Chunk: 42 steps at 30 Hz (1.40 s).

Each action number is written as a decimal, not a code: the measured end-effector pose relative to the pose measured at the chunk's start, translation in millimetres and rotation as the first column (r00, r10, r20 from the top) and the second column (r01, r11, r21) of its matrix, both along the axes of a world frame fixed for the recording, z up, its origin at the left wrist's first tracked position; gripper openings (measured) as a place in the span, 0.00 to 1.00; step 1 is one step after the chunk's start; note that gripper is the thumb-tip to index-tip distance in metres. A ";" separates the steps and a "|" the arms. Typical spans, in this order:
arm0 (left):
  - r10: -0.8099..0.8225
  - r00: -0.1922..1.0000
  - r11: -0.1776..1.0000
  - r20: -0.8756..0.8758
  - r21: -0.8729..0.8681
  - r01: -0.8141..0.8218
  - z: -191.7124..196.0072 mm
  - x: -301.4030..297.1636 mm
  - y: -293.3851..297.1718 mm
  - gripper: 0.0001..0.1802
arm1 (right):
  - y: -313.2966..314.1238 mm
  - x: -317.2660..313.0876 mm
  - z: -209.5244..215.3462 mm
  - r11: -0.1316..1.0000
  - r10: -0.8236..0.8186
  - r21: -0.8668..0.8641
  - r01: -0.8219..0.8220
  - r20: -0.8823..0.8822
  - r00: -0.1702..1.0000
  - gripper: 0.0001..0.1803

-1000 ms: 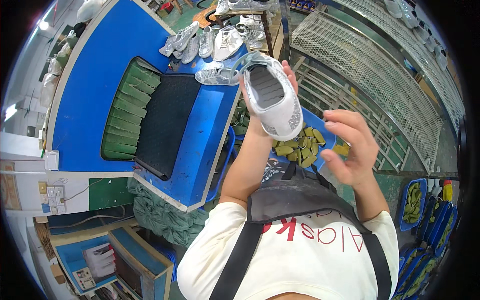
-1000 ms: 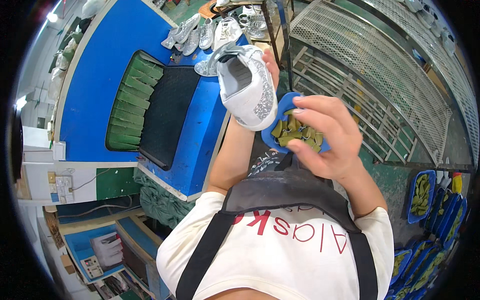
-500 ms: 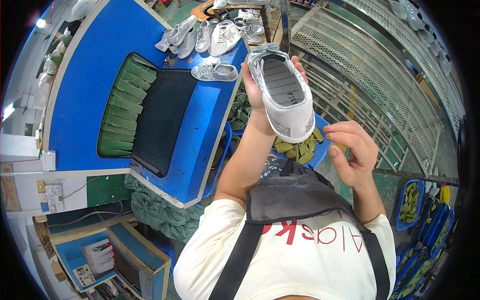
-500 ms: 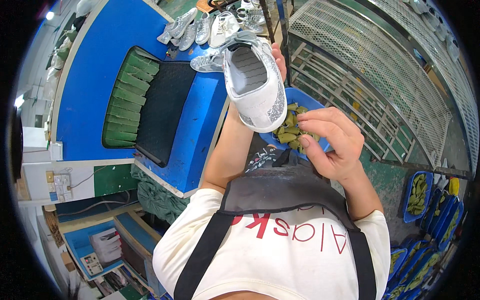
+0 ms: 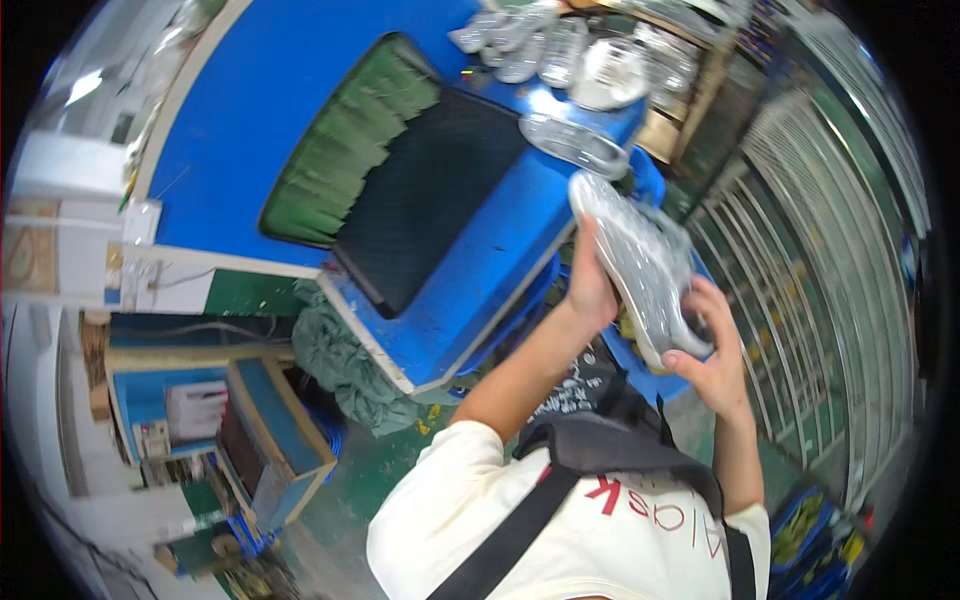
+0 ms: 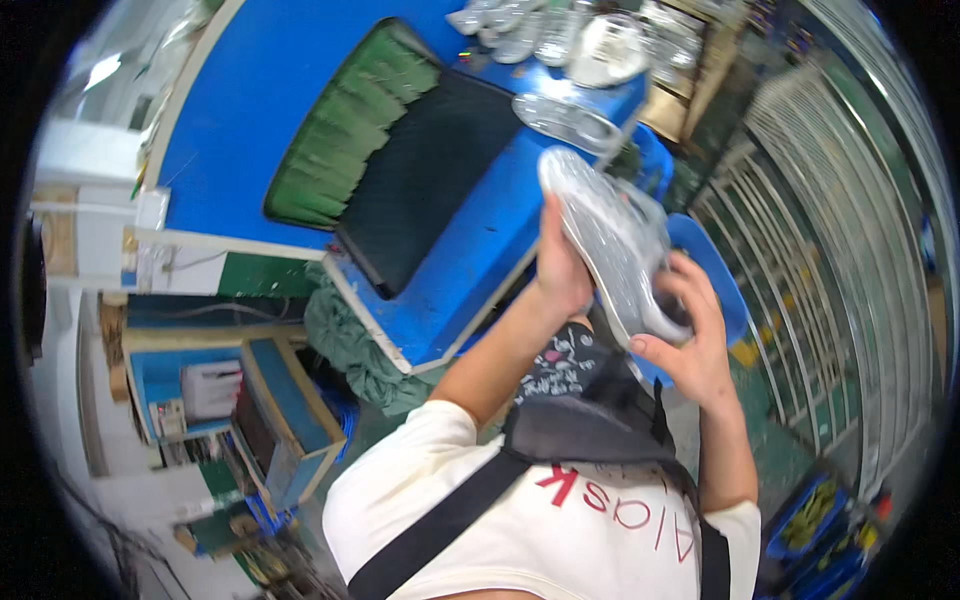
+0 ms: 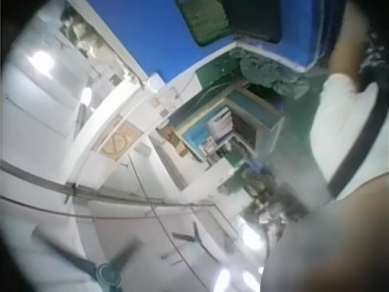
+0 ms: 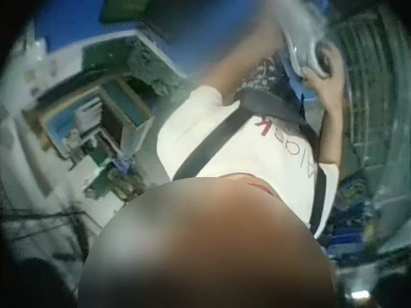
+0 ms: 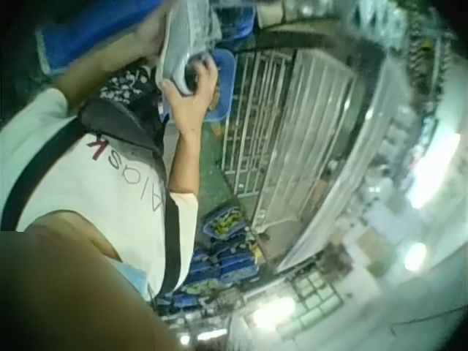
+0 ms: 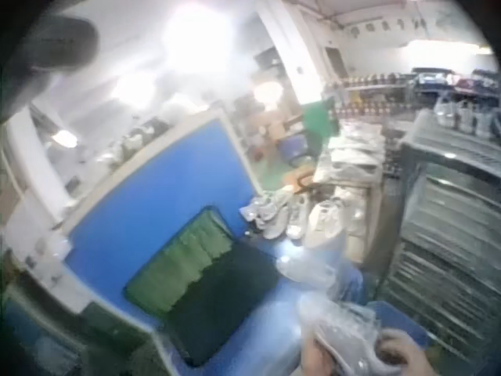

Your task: The recorder takes shoes from a blue conveyor belt machine and organizes them onto a multi-tiered metal rack.

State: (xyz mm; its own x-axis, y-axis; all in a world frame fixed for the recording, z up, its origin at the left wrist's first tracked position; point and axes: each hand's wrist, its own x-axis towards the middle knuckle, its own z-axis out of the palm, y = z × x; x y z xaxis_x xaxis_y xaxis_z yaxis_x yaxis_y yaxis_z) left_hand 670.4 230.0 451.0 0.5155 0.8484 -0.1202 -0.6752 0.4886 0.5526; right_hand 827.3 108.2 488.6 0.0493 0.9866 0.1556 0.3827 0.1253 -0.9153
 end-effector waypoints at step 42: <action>0.211 -0.312 0.974 -0.926 0.225 -0.008 -122.7 -529.6 480.6 0.33 | 244.8 -153.4 -122.9 0.985 -0.074 0.163 0.063 0.060 0.995 0.10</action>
